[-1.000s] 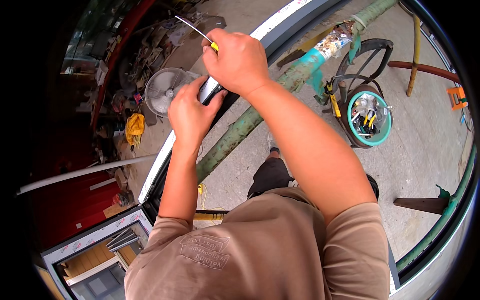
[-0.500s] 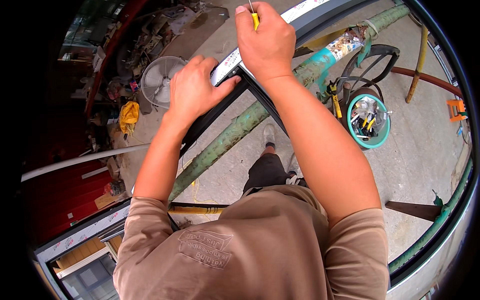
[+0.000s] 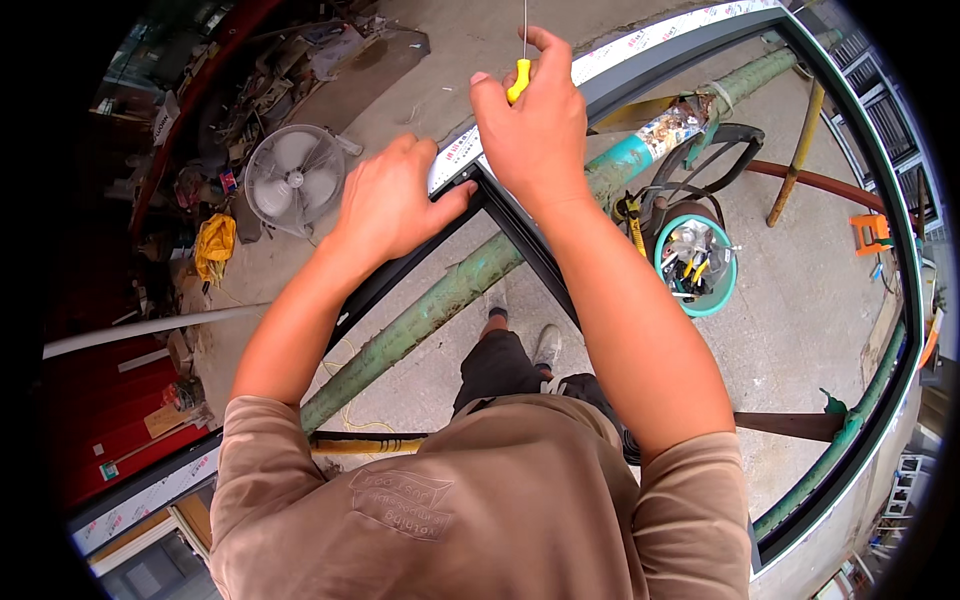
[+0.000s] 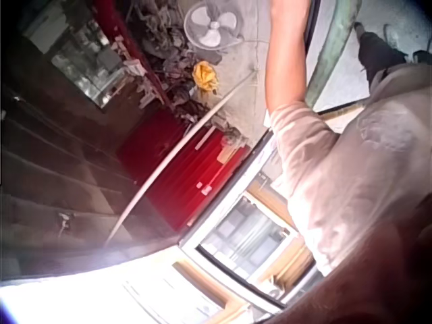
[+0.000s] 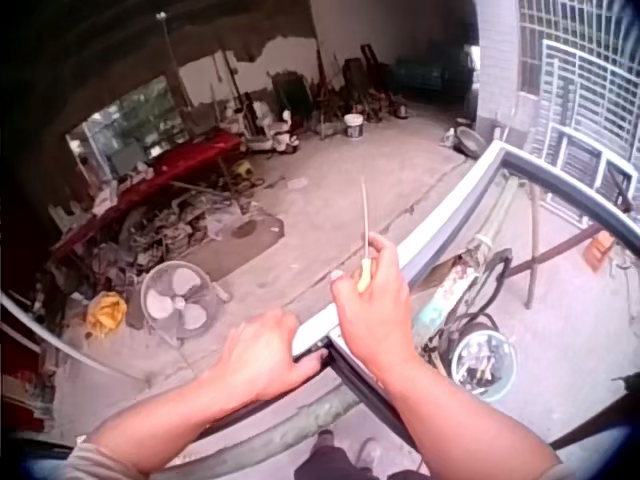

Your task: The person picks up metal and plastic components from a bin, uses pliers to trim a plastic piece on a metal window frame, and then uses a screwdriver to attach a metal latch component to the frame.

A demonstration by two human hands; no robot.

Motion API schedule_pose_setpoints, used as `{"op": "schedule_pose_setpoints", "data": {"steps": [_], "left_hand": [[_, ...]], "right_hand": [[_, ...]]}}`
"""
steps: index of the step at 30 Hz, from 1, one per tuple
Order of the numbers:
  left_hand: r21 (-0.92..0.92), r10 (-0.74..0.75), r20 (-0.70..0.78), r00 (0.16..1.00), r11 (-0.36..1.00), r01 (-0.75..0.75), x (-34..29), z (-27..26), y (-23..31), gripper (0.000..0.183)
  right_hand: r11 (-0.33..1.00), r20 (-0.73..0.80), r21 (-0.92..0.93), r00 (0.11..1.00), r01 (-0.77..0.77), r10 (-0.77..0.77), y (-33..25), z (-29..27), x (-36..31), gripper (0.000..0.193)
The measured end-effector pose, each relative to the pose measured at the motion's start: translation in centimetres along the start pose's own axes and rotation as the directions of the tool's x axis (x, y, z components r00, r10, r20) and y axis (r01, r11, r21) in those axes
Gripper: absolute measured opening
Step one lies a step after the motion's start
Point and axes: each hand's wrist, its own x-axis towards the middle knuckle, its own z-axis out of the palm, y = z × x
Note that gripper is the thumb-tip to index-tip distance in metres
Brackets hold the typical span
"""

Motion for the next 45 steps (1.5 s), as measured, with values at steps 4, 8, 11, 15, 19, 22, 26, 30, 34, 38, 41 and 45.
{"op": "schedule_pose_setpoints", "data": {"steps": [4, 8, 11, 15, 19, 22, 26, 30, 34, 38, 41, 45], "left_hand": [[-0.026, 0.011, -0.069, 0.998, 1.0, -0.013, -0.2, 0.5, 0.1, 0.054], [-0.079, 0.019, -0.092, 0.996, 0.997, -0.026, 0.0, 1.2, 0.2, 0.052], [-0.123, 0.037, -0.11, 0.993, 0.991, -0.05, -0.3, 1.8, -0.8, 0.051], [-0.149, 0.087, -0.136, 0.987, 0.983, -0.107, -0.2, 2.5, -1.3, 0.05], [-0.179, 0.088, -0.134, 0.987, 0.978, -0.112, -0.3, 2.4, -1.6, 0.05], [-0.197, 0.082, -0.118, 0.99, 0.975, -0.104, -0.4, 2.4, -1.7, 0.05], [-0.232, 0.085, -0.141, 0.986, 0.966, -0.116, -0.5, 2.4, -1.6, 0.048], [-0.274, 0.068, -0.153, 0.986, 0.956, -0.108, -0.5, 2.5, -1.4, 0.046], [-0.279, 0.065, -0.165, 0.984, 0.954, -0.11, -0.4, 2.9, -1.6, 0.046], [-0.276, 0.073, -0.156, 0.985, 0.954, -0.114, -0.4, 2.8, -1.6, 0.046], [-0.27, 0.074, -0.149, 0.986, 0.956, -0.113, -0.3, 2.7, -1.4, 0.047], [-0.273, 0.063, -0.119, 0.991, 0.958, -0.094, -0.3, 2.5, -1.2, 0.046]], "right_hand": [[0.995, 0.067, -0.06, 0.995, 0.074, -0.07, -0.5, -1.1, 0.0, 0.046], [0.983, 0.228, -0.154, 0.972, 0.097, -0.06, -4.2, -4.6, 0.2, 0.028], [0.941, 0.427, -0.302, 0.904, 0.155, -0.012, -7.1, -7.4, 0.3, 0.024], [0.816, 0.666, -0.328, 0.729, 0.476, -0.157, -9.4, -9.2, 0.1, 0.02], [0.586, 0.789, -0.382, 0.582, 0.714, -0.195, -10.8, -8.7, -0.3, 0.013], [0.538, 0.816, -0.374, 0.543, 0.756, -0.197, -11.3, -8.1, -0.3, 0.014], [0.445, 0.839, -0.392, 0.511, 0.805, -0.186, -11.6, -7.2, 0.5, 0.014], [0.411, 0.867, -0.362, 0.464, 0.836, -0.18, -12.1, -6.6, 1.0, 0.014], [0.415, 0.881, -0.33, 0.435, 0.848, -0.187, -12.3, -6.2, 1.1, 0.013], [0.404, 0.89, -0.319, 0.417, 0.857, -0.184, -12.1, -6.0, 1.4, 0.013], [0.354, 0.904, -0.301, 0.383, 0.886, -0.191, -12.2, -5.8, 1.7, 0.013], [0.207, 0.956, -0.203, 0.24, 0.957, -0.171, -13.0, -5.3, 1.9, 0.007]]}}
